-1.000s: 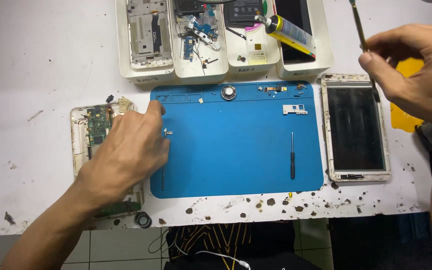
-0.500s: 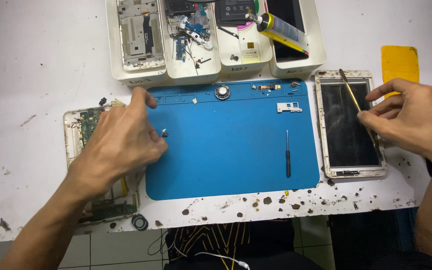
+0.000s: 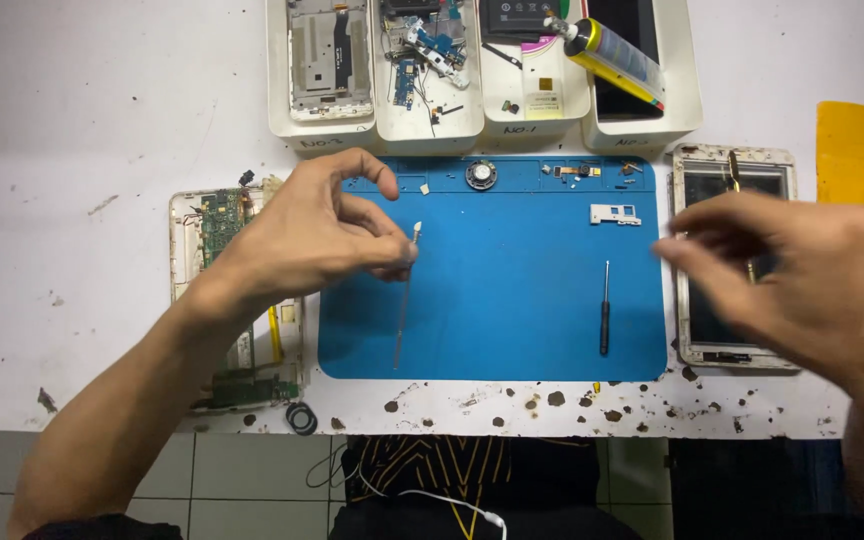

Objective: Disassembling a tablet to remove the battery and motherboard, followed by cleaning the screen frame with a tool.

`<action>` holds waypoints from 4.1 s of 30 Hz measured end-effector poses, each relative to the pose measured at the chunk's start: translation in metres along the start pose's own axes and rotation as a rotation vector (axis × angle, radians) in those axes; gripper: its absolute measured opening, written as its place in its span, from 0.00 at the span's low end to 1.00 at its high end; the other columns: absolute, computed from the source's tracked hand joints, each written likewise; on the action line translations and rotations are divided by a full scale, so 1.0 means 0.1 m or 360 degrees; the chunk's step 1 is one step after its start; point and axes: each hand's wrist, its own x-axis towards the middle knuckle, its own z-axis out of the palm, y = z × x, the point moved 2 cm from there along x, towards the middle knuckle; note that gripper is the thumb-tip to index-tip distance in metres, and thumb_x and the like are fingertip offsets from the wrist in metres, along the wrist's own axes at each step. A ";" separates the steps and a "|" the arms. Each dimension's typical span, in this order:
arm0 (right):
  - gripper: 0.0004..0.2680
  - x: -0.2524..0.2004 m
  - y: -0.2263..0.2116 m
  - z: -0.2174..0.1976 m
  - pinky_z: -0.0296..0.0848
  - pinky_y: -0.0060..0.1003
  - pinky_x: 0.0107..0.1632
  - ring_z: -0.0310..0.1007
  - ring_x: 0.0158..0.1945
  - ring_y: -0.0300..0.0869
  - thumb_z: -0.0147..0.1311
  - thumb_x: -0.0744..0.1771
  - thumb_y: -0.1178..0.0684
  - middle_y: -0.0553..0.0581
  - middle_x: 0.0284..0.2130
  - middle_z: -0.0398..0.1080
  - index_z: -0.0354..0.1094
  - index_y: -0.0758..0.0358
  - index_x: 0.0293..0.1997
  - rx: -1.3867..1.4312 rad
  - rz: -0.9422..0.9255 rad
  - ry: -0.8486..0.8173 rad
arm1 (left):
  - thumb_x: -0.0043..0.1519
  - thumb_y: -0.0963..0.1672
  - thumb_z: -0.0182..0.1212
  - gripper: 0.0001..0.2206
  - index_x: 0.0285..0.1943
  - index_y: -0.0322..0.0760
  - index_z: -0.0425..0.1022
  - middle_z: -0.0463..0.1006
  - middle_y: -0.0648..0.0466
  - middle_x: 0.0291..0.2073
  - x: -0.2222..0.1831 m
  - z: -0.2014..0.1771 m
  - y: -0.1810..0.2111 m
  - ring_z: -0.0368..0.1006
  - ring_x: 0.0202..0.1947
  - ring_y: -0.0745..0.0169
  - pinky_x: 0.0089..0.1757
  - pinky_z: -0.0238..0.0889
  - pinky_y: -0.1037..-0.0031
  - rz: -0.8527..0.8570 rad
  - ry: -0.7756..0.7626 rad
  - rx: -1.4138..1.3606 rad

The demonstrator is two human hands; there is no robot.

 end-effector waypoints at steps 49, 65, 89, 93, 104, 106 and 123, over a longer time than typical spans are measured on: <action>0.18 -1.06 -0.05 0.48 0.78 0.43 0.52 0.79 0.41 0.50 0.62 0.65 0.62 0.67 0.40 0.78 0.71 0.75 0.64 0.0267 0.0827 0.0197 | 0.55 0.49 0.68 0.38 0.76 0.39 0.56 0.57 0.39 0.63 -0.55 -0.83 -0.59 0.77 0.45 0.42 0.41 0.78 0.51 -0.0120 0.0921 0.1344; 0.16 -0.94 -0.35 0.72 0.89 0.32 0.38 0.87 0.37 0.42 0.64 0.61 0.56 0.59 0.37 0.82 0.74 0.66 0.53 0.0454 0.0414 0.0148 | 0.53 0.50 0.70 0.32 0.68 0.43 0.68 0.70 0.46 0.57 -0.59 -0.67 -0.40 0.79 0.37 0.58 0.45 0.73 0.58 0.0190 0.0757 0.1249; 0.14 -0.12 -1.31 1.06 0.91 0.34 0.36 0.86 0.37 0.42 0.57 0.66 0.51 0.58 0.38 0.83 0.72 0.61 0.57 0.1003 -0.0021 -0.0284 | 0.59 0.56 0.62 0.39 0.79 0.47 0.51 0.77 0.47 0.49 -0.48 -0.23 -0.23 0.80 0.43 0.53 0.48 0.72 0.51 -0.0049 0.0487 0.1160; 0.12 -0.15 -1.07 0.91 0.89 0.31 0.41 0.85 0.42 0.37 0.57 0.66 0.50 0.52 0.42 0.83 0.76 0.54 0.54 0.0895 0.0090 -0.0325 | 0.65 0.53 0.58 0.27 0.70 0.38 0.66 0.73 0.41 0.61 -0.78 -0.57 -0.57 0.70 0.58 0.41 0.54 0.63 0.46 0.0238 0.0894 0.1404; 0.11 -0.12 -1.06 0.92 0.78 0.35 0.43 0.82 0.40 0.38 0.56 0.66 0.50 0.52 0.37 0.82 0.79 0.52 0.51 0.0599 0.0253 -0.0365 | 0.56 0.56 0.70 0.42 0.74 0.30 0.56 0.72 0.31 0.51 -0.83 -0.42 -0.88 0.70 0.49 0.30 0.46 0.68 0.45 -0.0110 0.1099 0.1586; 0.11 -0.11 -1.05 0.94 0.76 0.38 0.43 0.78 0.42 0.39 0.58 0.65 0.50 0.50 0.37 0.82 0.78 0.54 0.51 0.0449 0.0172 -0.0293 | 0.56 0.55 0.67 0.44 0.76 0.28 0.51 0.72 0.29 0.50 -0.81 -0.43 -0.85 0.72 0.47 0.28 0.48 0.67 0.44 -0.0190 0.1069 0.1474; 0.22 -0.21 -1.01 1.05 0.71 0.42 0.48 0.73 0.48 0.44 0.68 0.60 0.41 0.51 0.43 0.78 0.73 0.55 0.57 0.0348 0.0030 -0.0169 | 0.51 0.53 0.74 0.44 0.72 0.32 0.54 0.70 0.39 0.57 -0.80 -0.49 -0.88 0.67 0.57 0.37 0.53 0.63 0.48 -0.0447 0.1161 0.1013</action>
